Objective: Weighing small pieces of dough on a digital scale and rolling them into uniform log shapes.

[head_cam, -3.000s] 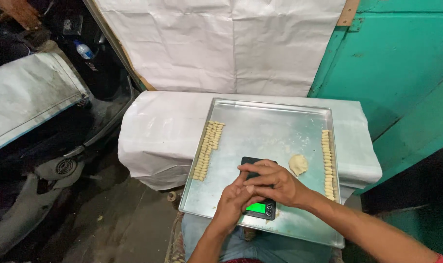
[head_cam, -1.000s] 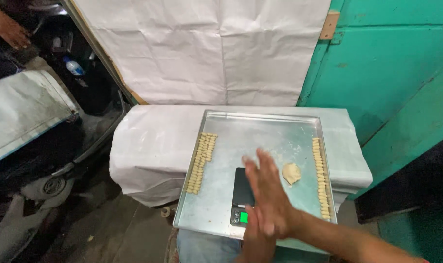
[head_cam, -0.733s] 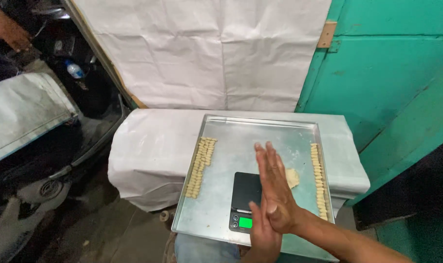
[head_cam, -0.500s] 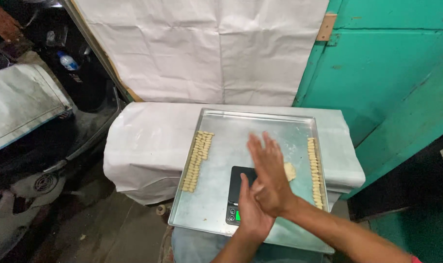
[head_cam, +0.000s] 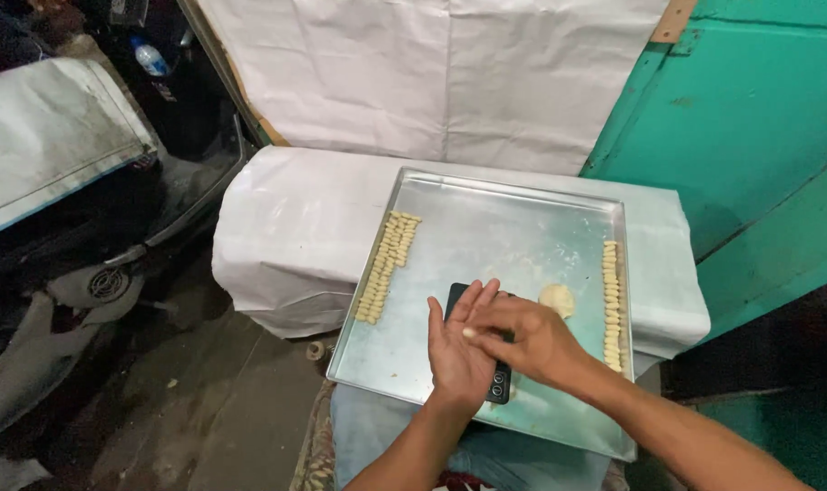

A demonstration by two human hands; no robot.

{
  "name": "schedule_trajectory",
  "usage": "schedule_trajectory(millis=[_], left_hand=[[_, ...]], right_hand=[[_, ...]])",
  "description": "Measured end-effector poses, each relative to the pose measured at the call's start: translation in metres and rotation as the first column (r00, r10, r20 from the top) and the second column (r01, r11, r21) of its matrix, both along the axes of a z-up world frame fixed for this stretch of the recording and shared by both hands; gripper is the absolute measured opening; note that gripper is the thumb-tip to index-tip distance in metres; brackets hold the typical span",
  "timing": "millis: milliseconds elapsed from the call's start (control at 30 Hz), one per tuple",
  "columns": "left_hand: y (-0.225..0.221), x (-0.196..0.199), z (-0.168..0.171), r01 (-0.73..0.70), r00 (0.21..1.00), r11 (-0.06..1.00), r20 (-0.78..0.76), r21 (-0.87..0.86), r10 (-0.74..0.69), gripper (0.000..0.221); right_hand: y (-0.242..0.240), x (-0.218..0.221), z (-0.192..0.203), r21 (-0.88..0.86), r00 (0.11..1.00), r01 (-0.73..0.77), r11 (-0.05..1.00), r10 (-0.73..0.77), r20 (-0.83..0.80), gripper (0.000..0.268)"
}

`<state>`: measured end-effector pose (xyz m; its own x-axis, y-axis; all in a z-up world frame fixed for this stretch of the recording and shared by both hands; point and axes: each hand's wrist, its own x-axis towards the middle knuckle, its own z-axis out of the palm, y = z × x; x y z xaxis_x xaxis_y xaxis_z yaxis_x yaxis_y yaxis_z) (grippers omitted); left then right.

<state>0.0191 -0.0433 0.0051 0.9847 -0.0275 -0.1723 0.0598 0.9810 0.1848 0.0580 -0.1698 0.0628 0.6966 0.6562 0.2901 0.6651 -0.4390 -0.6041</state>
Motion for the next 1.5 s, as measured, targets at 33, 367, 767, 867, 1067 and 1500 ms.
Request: schedule_trajectory(millis=[33, 367, 767, 867, 1067, 1500], left_hand=[[0.001, -0.001, -0.003, -0.03, 0.999, 0.998, -0.012, 0.061, 0.031, 0.077], [0.007, -0.006, -0.037, -0.105, 0.993, 0.841, 0.015, 0.531, 0.114, 0.027], [0.03, 0.009, -0.071, -0.135, 0.99, 0.693, 0.066, 0.708, 0.125, 0.029], [0.055, 0.016, -0.046, -0.144, 0.967, 0.243, 0.084, 0.959, 0.241, 0.02], [0.165, 0.1, -0.118, -0.315, 0.884, -0.858, 0.454, 0.407, -0.109, 0.017], [0.181, 0.139, -0.161, -0.332, 0.859, -0.939, 0.441, 0.09, -0.261, 0.005]], right_hand=[[-0.001, 0.001, 0.003, 0.073, 0.991, 0.051, 0.996, -0.041, -0.124, 0.021], [-0.018, 0.03, -0.012, 0.189, 0.645, 0.341, 0.921, -0.083, -0.759, 0.02], [-0.024, 0.042, -0.039, 0.213, 0.647, 0.338, 0.917, -0.062, -0.76, 0.025], [-0.024, 0.047, -0.026, 0.183, 0.706, 0.351, 0.919, -0.131, -0.696, 0.029], [-0.06, 0.088, -0.045, -0.025, 0.758, 0.477, 0.878, -0.426, -0.495, 0.027], [-0.108, 0.135, -0.11, -0.419, 0.74, 0.54, 0.73, -0.649, -0.176, 0.028]])
